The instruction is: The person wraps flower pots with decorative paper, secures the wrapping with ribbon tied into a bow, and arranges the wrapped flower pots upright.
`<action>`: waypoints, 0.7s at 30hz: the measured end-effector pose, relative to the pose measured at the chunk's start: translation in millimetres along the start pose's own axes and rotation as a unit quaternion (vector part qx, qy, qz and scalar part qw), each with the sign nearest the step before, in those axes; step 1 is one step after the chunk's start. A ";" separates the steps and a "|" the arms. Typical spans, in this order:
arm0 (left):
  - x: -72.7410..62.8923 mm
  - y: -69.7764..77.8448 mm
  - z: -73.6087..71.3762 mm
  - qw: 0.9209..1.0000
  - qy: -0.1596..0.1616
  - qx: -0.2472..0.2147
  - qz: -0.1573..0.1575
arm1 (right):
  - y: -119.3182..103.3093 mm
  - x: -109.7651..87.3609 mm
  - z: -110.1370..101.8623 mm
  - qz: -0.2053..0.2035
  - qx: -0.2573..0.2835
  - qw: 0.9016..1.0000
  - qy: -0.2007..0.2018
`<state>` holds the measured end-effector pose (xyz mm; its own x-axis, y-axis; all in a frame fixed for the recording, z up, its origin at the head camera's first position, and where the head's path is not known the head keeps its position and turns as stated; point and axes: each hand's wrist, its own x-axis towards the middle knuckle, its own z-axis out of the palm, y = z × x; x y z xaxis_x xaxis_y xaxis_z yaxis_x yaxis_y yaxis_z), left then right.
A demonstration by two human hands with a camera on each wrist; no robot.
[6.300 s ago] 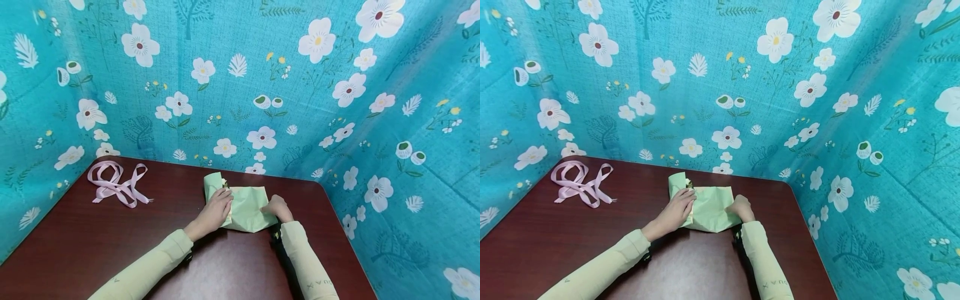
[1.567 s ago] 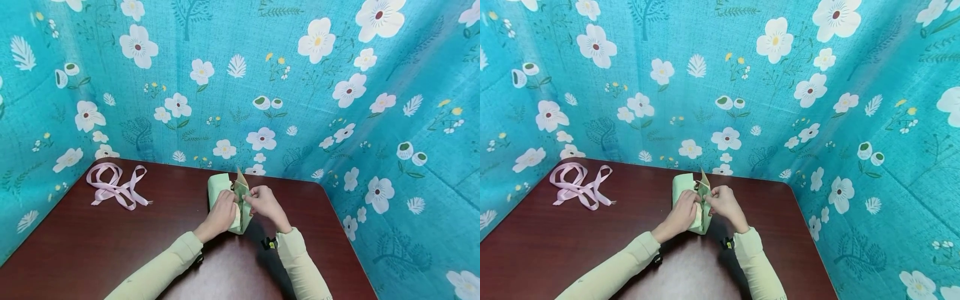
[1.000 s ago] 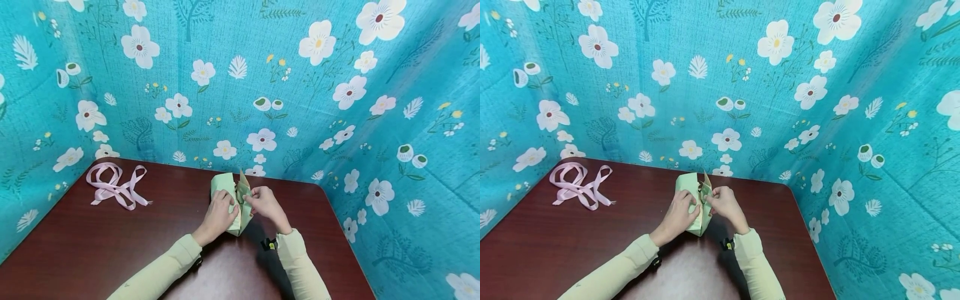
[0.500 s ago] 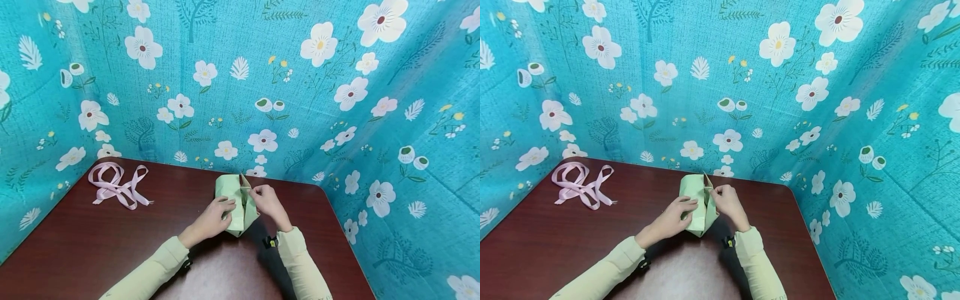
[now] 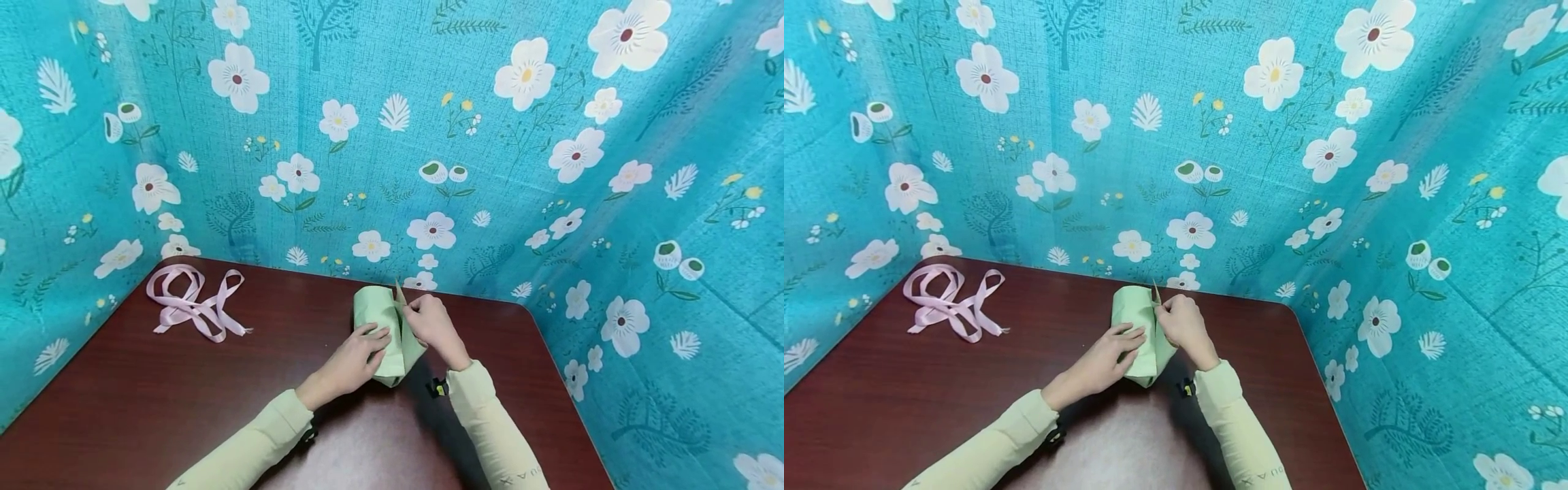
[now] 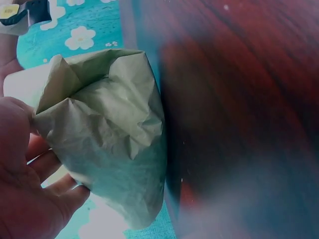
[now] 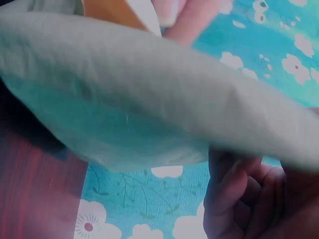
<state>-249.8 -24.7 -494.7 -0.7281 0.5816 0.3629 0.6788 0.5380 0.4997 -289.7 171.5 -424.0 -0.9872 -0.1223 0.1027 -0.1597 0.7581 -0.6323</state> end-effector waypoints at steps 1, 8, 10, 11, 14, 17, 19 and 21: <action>0.4 0.5 1.2 1.000 -0.001 0.000 0.002 | -0.9 0.4 2.3 -0.004 -0.007 1.000 0.001; -1.5 -0.1 7.5 1.000 0.022 -0.009 0.013 | -6.0 1.7 12.9 -0.034 -0.047 0.998 0.010; -3.0 -0.5 8.8 0.999 0.037 -0.012 0.010 | -6.4 1.7 13.1 -0.037 -0.050 0.998 0.006; -3.8 -0.7 9.5 0.999 0.044 -0.013 0.007 | -6.9 1.4 12.6 -0.040 -0.048 0.998 0.003; -6.0 -0.8 11.3 0.998 0.062 -0.016 -0.003 | -7.3 -0.2 10.8 -0.047 -0.043 0.998 -0.012; -6.6 -1.0 12.3 0.997 0.071 -0.017 -0.010 | -6.3 -2.0 9.1 -0.059 -0.035 0.997 -0.030; -6.0 -1.3 12.4 0.997 0.072 -0.016 -0.012 | -5.1 -3.1 7.9 -0.068 -0.025 0.996 -0.048; -5.7 -2.0 11.7 0.997 0.067 -0.020 -0.015 | -3.8 -4.1 7.2 -0.075 -0.015 0.995 -0.069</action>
<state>-245.9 -21.9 -507.0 -0.7565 0.4765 0.4480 0.6536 0.5274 0.5428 -285.0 164.5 -427.5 -0.9436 -0.3198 0.0862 -0.3062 0.7431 -0.5950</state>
